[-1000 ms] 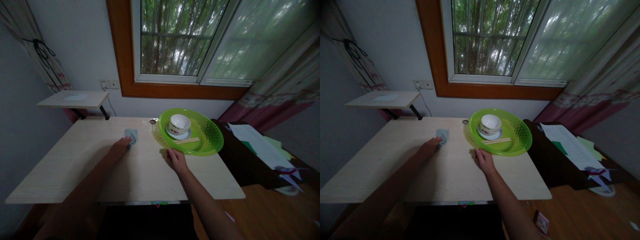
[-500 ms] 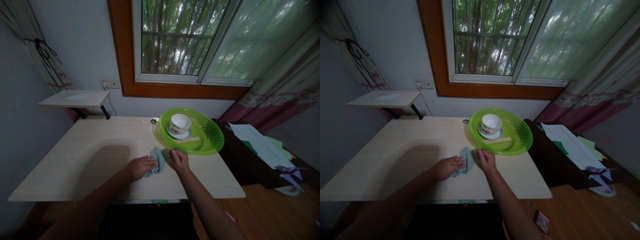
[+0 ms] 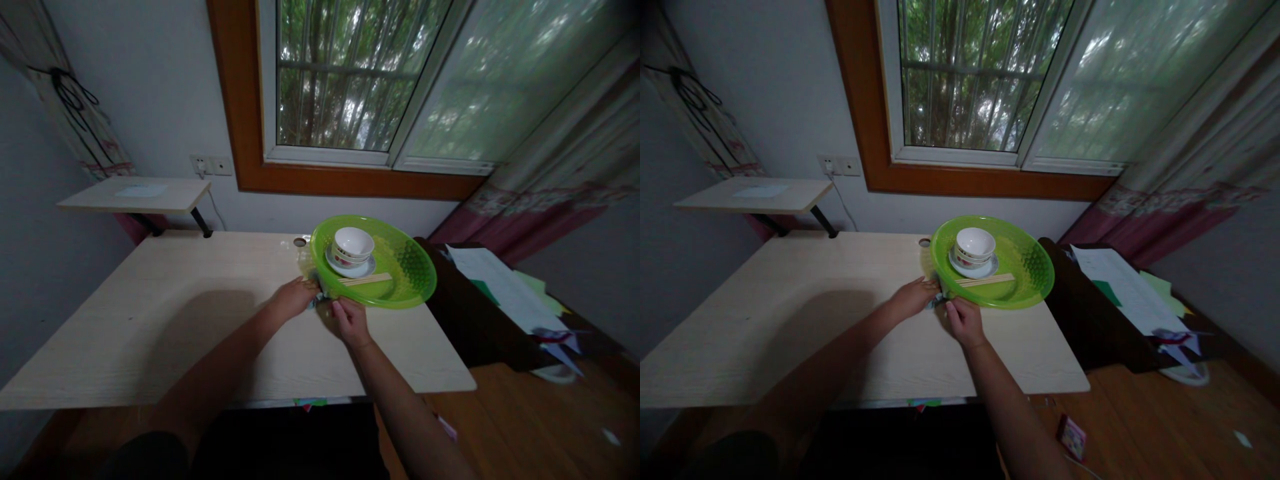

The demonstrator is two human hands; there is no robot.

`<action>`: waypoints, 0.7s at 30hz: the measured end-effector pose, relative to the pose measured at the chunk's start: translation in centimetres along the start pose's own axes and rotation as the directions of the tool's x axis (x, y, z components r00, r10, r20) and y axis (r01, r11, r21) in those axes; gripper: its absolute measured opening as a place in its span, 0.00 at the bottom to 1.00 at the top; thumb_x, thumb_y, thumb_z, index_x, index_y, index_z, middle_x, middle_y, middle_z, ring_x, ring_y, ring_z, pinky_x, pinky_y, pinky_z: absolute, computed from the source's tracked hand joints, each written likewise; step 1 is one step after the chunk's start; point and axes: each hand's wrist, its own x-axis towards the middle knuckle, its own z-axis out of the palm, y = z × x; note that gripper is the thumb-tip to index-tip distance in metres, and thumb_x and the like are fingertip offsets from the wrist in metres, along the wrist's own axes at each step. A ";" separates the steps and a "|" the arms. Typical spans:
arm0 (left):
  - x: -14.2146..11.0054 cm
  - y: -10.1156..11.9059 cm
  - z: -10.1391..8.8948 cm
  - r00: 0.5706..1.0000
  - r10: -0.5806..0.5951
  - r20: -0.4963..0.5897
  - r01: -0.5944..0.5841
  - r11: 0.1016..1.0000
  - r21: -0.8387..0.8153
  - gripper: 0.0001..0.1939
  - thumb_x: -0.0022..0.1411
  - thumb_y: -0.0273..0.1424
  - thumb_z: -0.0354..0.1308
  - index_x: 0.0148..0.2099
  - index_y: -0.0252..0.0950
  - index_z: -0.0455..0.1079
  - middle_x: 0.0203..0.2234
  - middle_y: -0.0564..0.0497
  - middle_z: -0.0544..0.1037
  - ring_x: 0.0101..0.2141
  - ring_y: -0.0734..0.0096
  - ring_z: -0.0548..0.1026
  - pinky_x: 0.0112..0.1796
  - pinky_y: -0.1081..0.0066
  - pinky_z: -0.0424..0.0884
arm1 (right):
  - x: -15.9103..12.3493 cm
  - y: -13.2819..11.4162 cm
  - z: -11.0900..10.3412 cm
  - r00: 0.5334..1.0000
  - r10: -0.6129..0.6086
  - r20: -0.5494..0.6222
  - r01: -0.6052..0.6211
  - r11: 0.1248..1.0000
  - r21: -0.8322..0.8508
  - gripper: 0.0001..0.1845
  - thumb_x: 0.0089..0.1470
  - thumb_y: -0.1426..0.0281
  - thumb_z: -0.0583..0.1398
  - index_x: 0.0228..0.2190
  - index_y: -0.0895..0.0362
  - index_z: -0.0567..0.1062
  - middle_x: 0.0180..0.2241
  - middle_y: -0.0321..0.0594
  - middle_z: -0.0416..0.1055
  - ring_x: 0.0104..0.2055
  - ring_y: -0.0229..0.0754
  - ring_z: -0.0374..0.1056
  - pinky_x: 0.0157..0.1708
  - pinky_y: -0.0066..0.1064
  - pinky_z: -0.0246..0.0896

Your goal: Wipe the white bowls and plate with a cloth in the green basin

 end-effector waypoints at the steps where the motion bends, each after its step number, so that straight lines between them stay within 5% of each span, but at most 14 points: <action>1: 0.3 -0.6 0.0 0.999 -0.036 -0.011 0.036 0.999 -0.004 0.18 0.70 0.28 0.48 0.58 0.41 0.72 0.58 0.46 0.75 0.58 0.62 0.71 0.63 0.60 0.58 | 0.0 0.1 0.0 1.000 0.002 0.011 -0.001 1.000 -0.007 0.24 0.67 0.60 0.52 0.22 0.55 0.74 0.20 0.39 0.67 0.24 0.40 0.63 0.29 0.32 0.57; 5: 0.0 -3.0 -0.1 0.987 -0.156 -0.047 0.155 0.987 -0.033 0.21 0.70 0.29 0.49 0.62 0.45 0.69 0.57 0.48 0.76 0.60 0.62 0.70 0.64 0.60 0.58 | -0.1 0.3 0.1 0.999 0.036 0.037 -0.035 0.999 -0.012 0.24 0.67 0.59 0.52 0.23 0.55 0.75 0.20 0.39 0.68 0.25 0.40 0.65 0.28 0.32 0.58; 11: -2.7 -4.6 0.1 0.988 -0.151 -0.020 0.151 0.989 -0.001 0.22 0.71 0.28 0.46 0.64 0.38 0.68 0.62 0.45 0.71 0.63 0.62 0.66 0.65 0.58 0.55 | -0.2 0.0 0.0 0.997 0.059 -0.053 -0.058 0.998 0.027 0.24 0.68 0.59 0.52 0.24 0.55 0.76 0.19 0.38 0.68 0.23 0.39 0.65 0.28 0.32 0.59; 15: -5.2 -3.2 0.0 0.996 -0.086 -0.001 0.086 0.996 -0.019 0.22 0.71 0.28 0.46 0.63 0.40 0.68 0.64 0.47 0.68 0.65 0.62 0.63 0.66 0.54 0.55 | -0.4 0.1 -0.1 0.990 0.062 -0.128 -0.062 0.998 0.008 0.24 0.67 0.58 0.52 0.24 0.54 0.76 0.19 0.39 0.69 0.22 0.40 0.65 0.27 0.32 0.59; 21: -7.9 1.9 0.9 0.993 0.112 0.026 -0.110 0.990 -0.090 0.22 0.72 0.29 0.47 0.65 0.41 0.66 0.65 0.48 0.67 0.68 0.63 0.58 0.67 0.54 0.50 | -0.7 0.3 0.0 0.982 0.074 -0.176 -0.072 0.997 0.015 0.22 0.66 0.59 0.53 0.25 0.55 0.76 0.20 0.39 0.70 0.23 0.40 0.66 0.27 0.33 0.59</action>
